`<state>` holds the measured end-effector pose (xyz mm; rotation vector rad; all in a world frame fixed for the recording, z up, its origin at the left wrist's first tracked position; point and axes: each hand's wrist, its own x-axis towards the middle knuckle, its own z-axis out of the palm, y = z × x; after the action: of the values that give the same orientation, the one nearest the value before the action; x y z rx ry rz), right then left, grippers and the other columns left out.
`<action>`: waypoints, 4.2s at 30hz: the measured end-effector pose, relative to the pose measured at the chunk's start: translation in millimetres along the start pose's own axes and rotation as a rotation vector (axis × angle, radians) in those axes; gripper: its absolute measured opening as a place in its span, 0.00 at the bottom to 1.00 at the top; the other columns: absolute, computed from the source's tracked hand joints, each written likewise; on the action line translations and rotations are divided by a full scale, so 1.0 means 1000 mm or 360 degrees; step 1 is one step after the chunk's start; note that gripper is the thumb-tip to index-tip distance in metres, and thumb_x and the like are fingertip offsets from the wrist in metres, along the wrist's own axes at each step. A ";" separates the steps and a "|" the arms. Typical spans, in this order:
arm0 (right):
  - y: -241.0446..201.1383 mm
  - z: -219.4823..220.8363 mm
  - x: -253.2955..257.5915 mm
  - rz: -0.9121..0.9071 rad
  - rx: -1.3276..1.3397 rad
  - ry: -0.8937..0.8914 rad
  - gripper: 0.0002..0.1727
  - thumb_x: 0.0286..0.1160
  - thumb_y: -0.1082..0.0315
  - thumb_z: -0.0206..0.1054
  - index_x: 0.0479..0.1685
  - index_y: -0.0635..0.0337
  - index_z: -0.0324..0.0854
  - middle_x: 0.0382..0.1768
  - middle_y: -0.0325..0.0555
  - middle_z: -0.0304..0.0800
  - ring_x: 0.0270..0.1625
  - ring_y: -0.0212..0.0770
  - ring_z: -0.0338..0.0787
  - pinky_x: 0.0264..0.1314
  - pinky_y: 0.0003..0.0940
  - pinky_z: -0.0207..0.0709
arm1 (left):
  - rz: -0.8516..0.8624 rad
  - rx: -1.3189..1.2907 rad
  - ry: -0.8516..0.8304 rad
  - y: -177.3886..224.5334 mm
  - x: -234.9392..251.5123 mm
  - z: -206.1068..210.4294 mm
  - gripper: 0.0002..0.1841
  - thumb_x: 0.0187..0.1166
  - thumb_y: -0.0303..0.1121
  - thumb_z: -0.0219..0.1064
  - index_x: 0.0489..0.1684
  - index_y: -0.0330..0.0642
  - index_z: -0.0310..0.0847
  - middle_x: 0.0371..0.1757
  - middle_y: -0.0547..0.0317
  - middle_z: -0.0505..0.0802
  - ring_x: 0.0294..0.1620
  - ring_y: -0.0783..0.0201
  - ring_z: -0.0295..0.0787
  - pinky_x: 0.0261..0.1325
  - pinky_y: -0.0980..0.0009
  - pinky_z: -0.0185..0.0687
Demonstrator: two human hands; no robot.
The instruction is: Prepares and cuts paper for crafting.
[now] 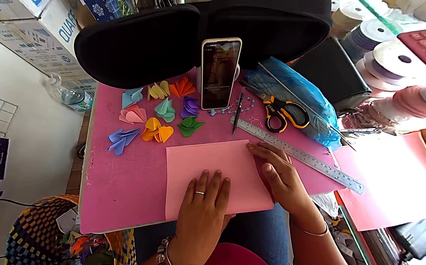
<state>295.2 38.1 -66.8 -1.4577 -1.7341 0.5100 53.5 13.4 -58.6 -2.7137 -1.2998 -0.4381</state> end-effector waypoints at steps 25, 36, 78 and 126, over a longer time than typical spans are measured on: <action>0.004 -0.002 -0.001 0.0010 0.0123 0.0029 0.45 0.89 0.34 0.32 0.76 0.62 0.79 0.75 0.52 0.83 0.84 0.48 0.72 0.89 0.51 0.56 | -0.0056 -0.0027 0.0009 0.003 0.003 0.003 0.37 0.72 0.68 0.58 0.73 0.54 0.84 0.77 0.55 0.86 0.78 0.47 0.81 0.71 0.48 0.77; 0.003 0.000 -0.001 0.0030 0.0076 0.0040 0.43 0.89 0.33 0.33 0.75 0.57 0.81 0.73 0.49 0.85 0.82 0.49 0.74 0.85 0.55 0.58 | -0.0077 -0.0004 0.0009 0.003 0.005 0.002 0.37 0.73 0.69 0.56 0.73 0.54 0.84 0.77 0.53 0.86 0.78 0.46 0.81 0.72 0.49 0.76; 0.000 0.003 0.001 0.0068 -0.0076 0.0018 0.44 0.88 0.32 0.33 0.76 0.53 0.82 0.73 0.47 0.85 0.80 0.52 0.74 0.79 0.60 0.58 | -0.0077 -0.0004 0.0023 0.003 0.005 0.004 0.38 0.76 0.69 0.52 0.74 0.54 0.84 0.77 0.52 0.86 0.78 0.46 0.81 0.72 0.49 0.76; -0.055 0.008 0.028 -0.0182 -0.0488 -0.0453 0.25 0.90 0.52 0.47 0.62 0.53 0.88 0.68 0.39 0.91 0.78 0.56 0.80 0.74 0.63 0.67 | -0.0058 0.0005 -0.0027 0.003 0.014 -0.004 0.40 0.71 0.72 0.53 0.66 0.50 0.89 0.73 0.53 0.89 0.73 0.47 0.86 0.63 0.47 0.83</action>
<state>254.2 52.4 -22.5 -1.5394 -2.1850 0.4192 63.3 20.9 -50.5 -2.7011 -1.3547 -0.4172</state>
